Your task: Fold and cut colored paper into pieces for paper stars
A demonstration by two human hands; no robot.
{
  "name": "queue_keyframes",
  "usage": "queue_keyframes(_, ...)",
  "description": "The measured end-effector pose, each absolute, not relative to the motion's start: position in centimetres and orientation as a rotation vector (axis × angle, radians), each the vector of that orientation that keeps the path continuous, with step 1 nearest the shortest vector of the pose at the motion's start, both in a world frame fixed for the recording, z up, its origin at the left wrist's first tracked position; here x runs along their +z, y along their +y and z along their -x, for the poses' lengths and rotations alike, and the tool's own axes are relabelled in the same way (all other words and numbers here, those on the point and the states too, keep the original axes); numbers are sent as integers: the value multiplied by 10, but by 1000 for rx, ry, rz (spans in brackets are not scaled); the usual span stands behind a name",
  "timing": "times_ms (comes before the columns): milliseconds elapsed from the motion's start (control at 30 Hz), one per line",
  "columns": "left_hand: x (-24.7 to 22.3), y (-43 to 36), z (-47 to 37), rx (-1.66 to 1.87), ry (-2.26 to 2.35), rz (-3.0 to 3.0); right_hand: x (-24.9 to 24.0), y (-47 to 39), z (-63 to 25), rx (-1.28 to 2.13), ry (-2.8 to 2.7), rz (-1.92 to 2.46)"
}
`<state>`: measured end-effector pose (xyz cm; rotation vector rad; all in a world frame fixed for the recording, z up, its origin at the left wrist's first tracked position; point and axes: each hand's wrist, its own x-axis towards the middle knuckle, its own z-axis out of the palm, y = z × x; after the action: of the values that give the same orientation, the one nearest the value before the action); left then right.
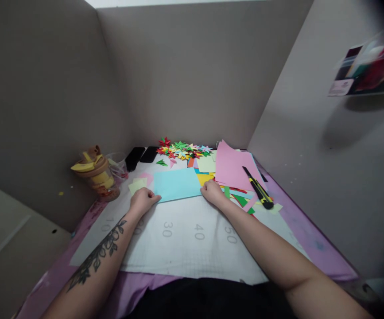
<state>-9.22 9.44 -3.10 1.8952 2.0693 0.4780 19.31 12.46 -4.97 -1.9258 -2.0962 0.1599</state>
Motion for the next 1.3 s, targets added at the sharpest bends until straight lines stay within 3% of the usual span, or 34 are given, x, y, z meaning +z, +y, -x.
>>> queue_keyframes(333, -29, 94, 91, 479, 2076, -1891, -49, 123, -197, 241, -2106, 1802)
queue_keyframes(633, -29, 94, 92, 450, 2077, -1907, -25, 147, -192, 297, -2547, 1775)
queue_keyframes(767, -28, 93, 90, 441, 2109, -1885, -14, 158, -181, 195, -2772, 1552)
queue_keyframes(900, -28, 93, 89, 427, 2134, -1869, -17, 167, -152, 373, -2814, 1372)
queue_keyframes(1300, -29, 90, 88, 466, 2119, -1926, -25, 180, -107, 366, -2808, 1452)
